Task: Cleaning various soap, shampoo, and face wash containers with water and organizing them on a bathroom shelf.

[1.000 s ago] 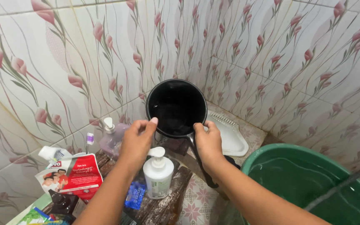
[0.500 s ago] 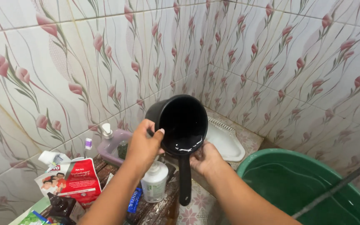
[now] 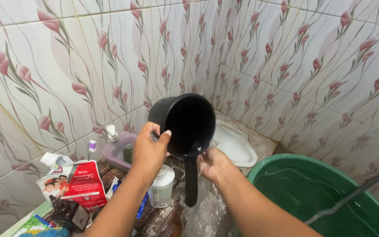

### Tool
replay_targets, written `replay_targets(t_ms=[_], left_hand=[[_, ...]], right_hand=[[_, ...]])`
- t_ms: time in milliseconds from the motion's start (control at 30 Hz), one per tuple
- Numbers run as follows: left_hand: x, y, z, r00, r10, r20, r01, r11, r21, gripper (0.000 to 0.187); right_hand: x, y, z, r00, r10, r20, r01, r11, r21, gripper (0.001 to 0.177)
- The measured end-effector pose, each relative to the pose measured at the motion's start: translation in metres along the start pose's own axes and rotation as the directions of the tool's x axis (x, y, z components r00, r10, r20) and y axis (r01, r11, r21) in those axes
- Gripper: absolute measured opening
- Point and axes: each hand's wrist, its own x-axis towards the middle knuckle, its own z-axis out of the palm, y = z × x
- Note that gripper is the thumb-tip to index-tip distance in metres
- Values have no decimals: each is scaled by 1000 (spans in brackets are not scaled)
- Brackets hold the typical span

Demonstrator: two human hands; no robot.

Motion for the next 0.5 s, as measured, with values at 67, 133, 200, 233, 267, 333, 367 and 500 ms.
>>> replay_targets(t_ms=[67,133,200,233,267,333,367,500], left_hand=[[7,-9,-1,999,-36,2,36,995,-92,24],[12,-16,-2,997,-72,6,72,981,-179,22],[15,-21,-4,999,-33,-4,32,976,-216,22],[14,-21,-7,999,-34,-7,31,976,-214,22],[13,-20,-9,995,-94,-15,87,963,-255,21],[16,-24,-14,988,-152,-23,138,945,-297,19],[20,-29,-16,986,-166,3,161,951,-265,21],[37,-74,-41,998,62,-13,-60,985,160,33]], right_hand=[[-22,-8,12,996,-86,5,86,983,-165,65],[-33,-6,21,992,-126,15,125,961,-246,75],[-32,-5,22,979,-167,115,202,846,-494,71],[-16,-3,18,980,-164,117,200,846,-494,71],[1,-1,14,969,-101,225,216,790,-575,62],[31,0,7,945,-26,325,242,724,-647,53],[46,0,3,926,-141,351,346,695,-631,53],[32,-2,16,916,-349,199,389,645,-658,45]])
